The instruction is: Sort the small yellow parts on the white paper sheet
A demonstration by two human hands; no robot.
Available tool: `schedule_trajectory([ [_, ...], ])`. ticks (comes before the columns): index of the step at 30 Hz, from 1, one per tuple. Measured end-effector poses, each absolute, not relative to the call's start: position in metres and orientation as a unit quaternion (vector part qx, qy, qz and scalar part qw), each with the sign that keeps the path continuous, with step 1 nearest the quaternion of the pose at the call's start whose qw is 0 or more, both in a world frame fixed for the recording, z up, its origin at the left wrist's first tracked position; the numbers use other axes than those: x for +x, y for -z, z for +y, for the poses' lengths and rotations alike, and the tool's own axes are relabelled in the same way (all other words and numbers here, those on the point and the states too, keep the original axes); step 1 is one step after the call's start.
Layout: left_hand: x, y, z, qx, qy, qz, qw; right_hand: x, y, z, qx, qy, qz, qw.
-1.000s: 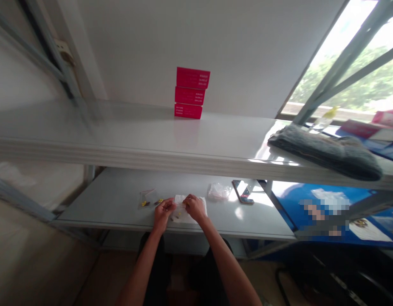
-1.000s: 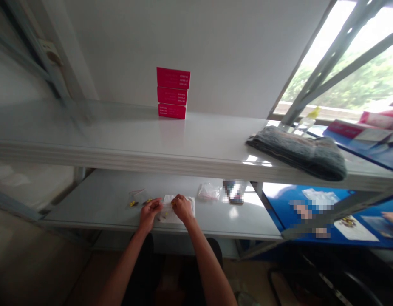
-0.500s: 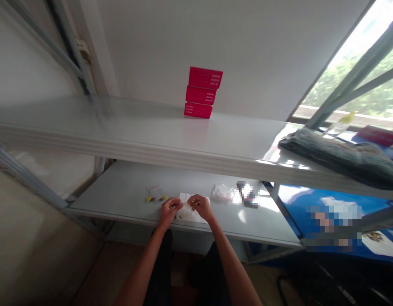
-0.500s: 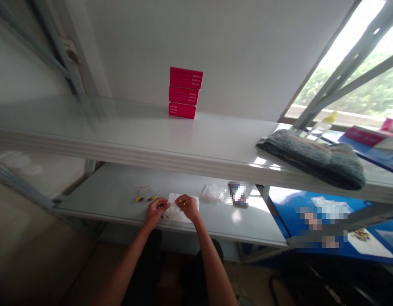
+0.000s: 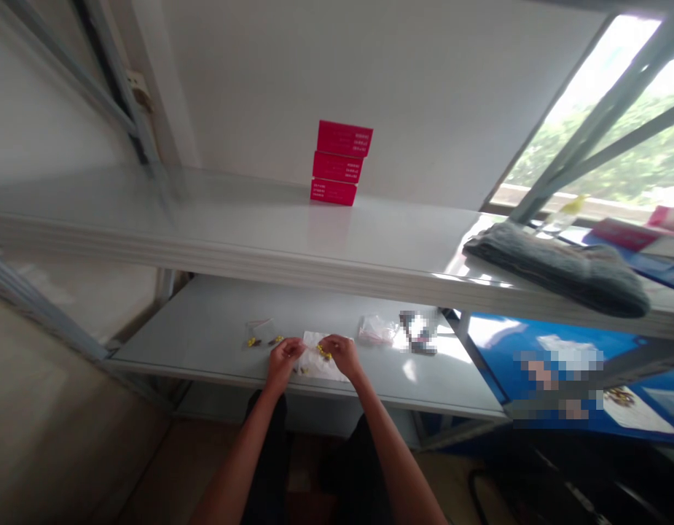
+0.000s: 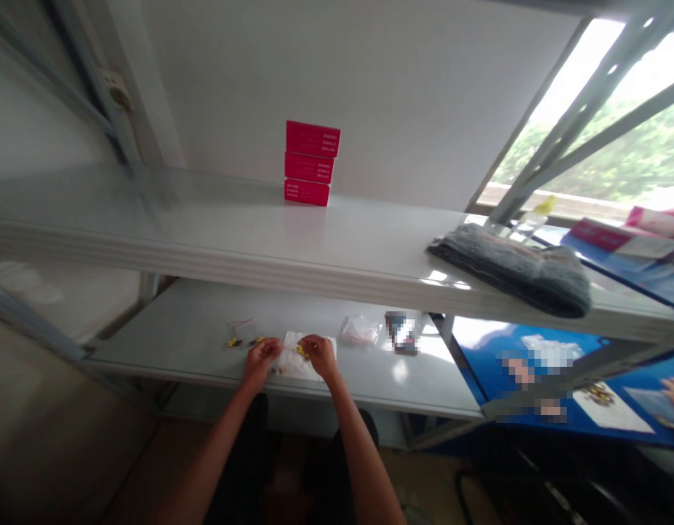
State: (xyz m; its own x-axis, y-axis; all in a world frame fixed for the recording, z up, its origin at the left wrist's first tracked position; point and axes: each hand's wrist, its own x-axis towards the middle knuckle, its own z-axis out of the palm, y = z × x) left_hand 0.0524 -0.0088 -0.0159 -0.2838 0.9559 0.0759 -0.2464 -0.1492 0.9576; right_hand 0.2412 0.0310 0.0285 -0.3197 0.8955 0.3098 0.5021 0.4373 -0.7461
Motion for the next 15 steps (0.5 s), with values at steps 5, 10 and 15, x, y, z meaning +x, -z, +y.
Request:
schedule_trajectory([
  [5, 0.05, 0.02, -0.006, 0.338, -0.676, 0.451, 0.474, 0.239, -0.02, 0.033, -0.482, -0.129, -0.822, 0.275],
  [10, 0.05, 0.018, -0.007, 0.358, -0.659, 0.462, 0.473, 0.231, -0.01, 0.029, -0.484, -0.084, -0.843, 0.22],
  [15, 0.053, 0.01, -0.011, 0.393, -0.641, 0.492, 0.44, 0.233, -0.01, 0.027, -0.485, -0.157, -0.799, 0.32],
])
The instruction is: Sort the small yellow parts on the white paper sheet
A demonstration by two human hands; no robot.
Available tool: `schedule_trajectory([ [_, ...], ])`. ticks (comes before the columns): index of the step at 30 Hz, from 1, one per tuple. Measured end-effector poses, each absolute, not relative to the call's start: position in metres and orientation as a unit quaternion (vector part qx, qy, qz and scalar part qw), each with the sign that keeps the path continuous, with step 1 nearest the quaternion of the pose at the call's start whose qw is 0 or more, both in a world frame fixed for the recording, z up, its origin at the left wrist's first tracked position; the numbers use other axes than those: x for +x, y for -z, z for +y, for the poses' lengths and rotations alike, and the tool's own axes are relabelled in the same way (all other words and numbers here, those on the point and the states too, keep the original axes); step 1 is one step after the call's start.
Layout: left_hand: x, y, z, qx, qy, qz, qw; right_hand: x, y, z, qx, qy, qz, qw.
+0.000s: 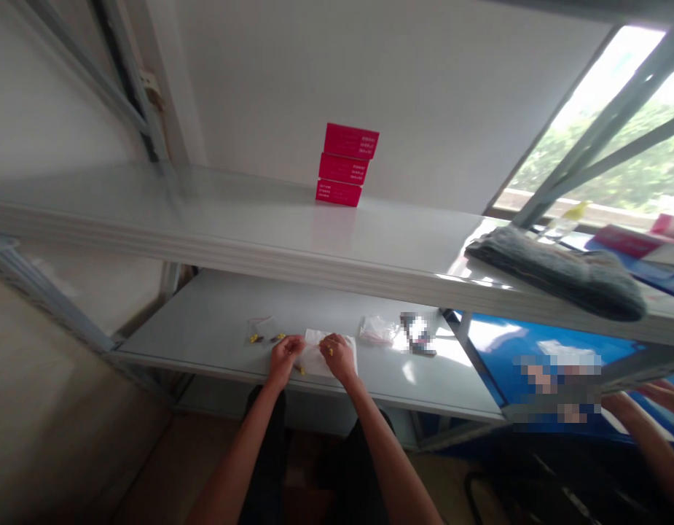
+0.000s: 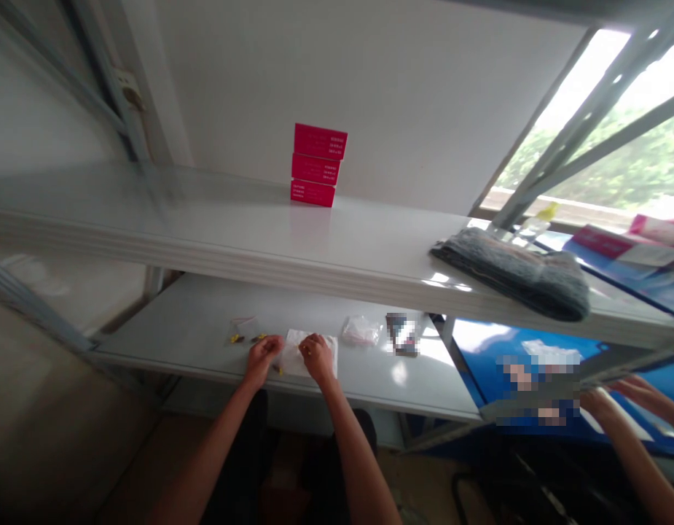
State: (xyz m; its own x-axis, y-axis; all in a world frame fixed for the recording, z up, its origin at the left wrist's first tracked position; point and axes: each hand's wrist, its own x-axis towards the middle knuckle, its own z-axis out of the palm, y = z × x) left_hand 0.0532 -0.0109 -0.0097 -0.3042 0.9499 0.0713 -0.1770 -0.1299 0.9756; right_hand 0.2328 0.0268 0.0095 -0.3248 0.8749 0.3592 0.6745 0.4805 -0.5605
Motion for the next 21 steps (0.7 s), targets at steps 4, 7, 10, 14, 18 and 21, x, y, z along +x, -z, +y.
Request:
schedule_trajectory([
  [4, 0.055, 0.006, -0.014, 0.452, -0.607, 0.491, 0.431, 0.237, -0.02, 0.027, -0.448, -0.29, -0.752, 0.387],
  [7, 0.055, 0.008, -0.014, 0.476, -0.594, 0.488, 0.428, 0.238, -0.027, 0.025, -0.414, -0.336, -0.759, 0.374],
  [10, 0.054, 0.011, -0.013, 0.487, -0.586, 0.49, 0.424, 0.237, -0.03, 0.023, -0.396, -0.352, -0.759, 0.377],
  [14, 0.055, 0.012, -0.012, 0.497, -0.577, 0.494, 0.419, 0.237, -0.028, 0.02, -0.406, -0.35, -0.753, 0.382],
  [18, 0.056, 0.012, -0.012, 0.491, -0.581, 0.498, 0.416, 0.24, -0.031, 0.016, -0.378, -0.37, -0.76, 0.377],
  [21, 0.058, 0.01, -0.012, 0.477, -0.59, 0.497, 0.421, 0.245, -0.033, 0.015, -0.353, -0.368, -0.778, 0.366],
])
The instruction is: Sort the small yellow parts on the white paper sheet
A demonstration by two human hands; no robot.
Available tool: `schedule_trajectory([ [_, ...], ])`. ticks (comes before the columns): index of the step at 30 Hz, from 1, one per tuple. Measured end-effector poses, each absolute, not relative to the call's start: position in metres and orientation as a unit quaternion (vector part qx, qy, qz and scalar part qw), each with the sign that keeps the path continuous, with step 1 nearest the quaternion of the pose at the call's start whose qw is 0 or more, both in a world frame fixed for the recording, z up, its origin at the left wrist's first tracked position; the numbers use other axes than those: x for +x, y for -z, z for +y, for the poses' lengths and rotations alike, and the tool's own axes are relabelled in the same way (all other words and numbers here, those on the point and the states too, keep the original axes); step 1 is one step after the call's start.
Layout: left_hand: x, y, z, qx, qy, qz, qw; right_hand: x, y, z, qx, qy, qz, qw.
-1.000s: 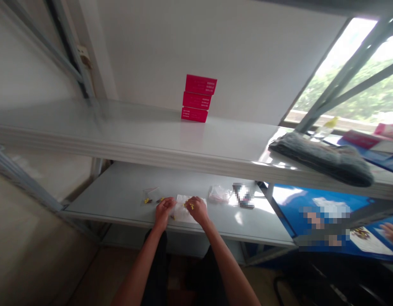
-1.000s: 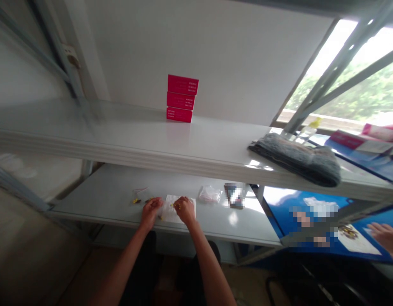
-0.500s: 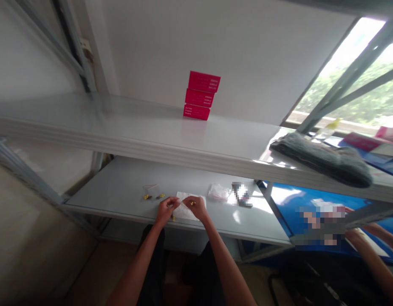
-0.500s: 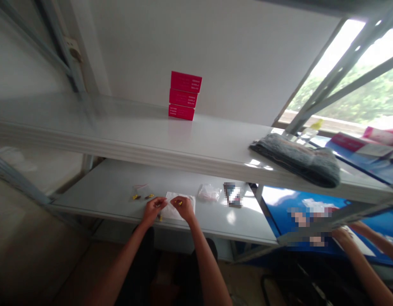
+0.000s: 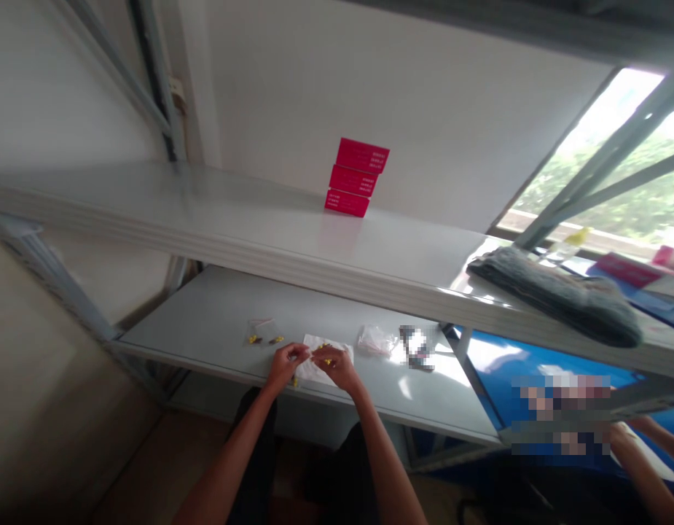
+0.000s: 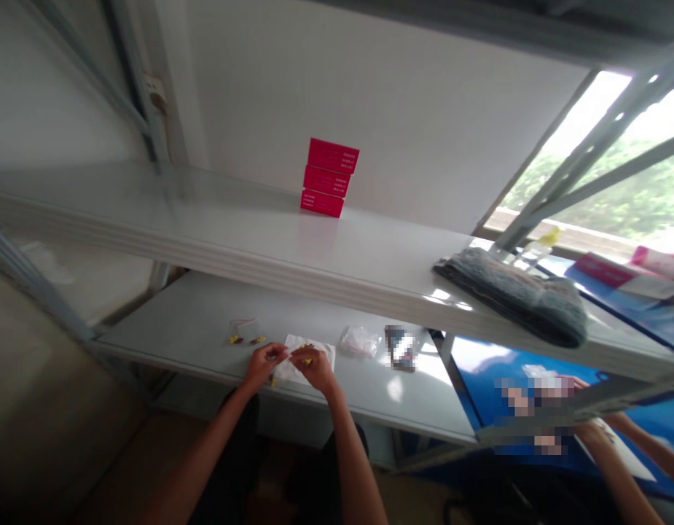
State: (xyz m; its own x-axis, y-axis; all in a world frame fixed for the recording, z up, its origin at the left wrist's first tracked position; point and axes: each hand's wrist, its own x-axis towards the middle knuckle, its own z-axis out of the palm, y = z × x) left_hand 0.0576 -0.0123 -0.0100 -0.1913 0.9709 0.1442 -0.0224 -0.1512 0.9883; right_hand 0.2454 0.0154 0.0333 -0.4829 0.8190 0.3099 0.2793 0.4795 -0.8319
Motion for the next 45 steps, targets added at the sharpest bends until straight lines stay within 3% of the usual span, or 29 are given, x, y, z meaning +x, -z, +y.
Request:
schedule_trajectory([
  [6, 0.059, 0.007, -0.012, 0.444, -0.618, 0.491, 0.423, 0.247, -0.023, 0.031, -0.4, -0.294, -0.785, 0.371],
  [13, 0.059, 0.006, -0.012, 0.435, -0.635, 0.498, 0.399, 0.232, -0.009, 0.04, -0.478, -0.132, -0.832, 0.247],
  [18, 0.06, 0.003, -0.013, 0.433, -0.635, 0.496, 0.404, 0.226, -0.007, 0.035, -0.479, -0.093, -0.843, 0.227],
  [21, 0.06, 0.005, -0.013, 0.44, -0.633, 0.496, 0.4, 0.228, -0.007, 0.036, -0.483, -0.136, -0.819, 0.279],
  [24, 0.06, 0.01, -0.01, 0.446, -0.632, 0.495, 0.396, 0.234, -0.009, 0.038, -0.461, -0.266, -0.77, 0.352],
  [28, 0.059, 0.015, -0.008, 0.442, -0.632, 0.49, 0.407, 0.24, -0.014, 0.037, -0.401, -0.427, -0.735, 0.34],
  [38, 0.059, 0.018, -0.008, 0.446, -0.62, 0.482, 0.43, 0.242, -0.027, 0.031, -0.372, -0.384, -0.795, 0.286],
  [45, 0.058, 0.018, -0.007, 0.429, -0.636, 0.485, 0.42, 0.253, -0.008, 0.035, -0.381, -0.435, -0.759, 0.3],
])
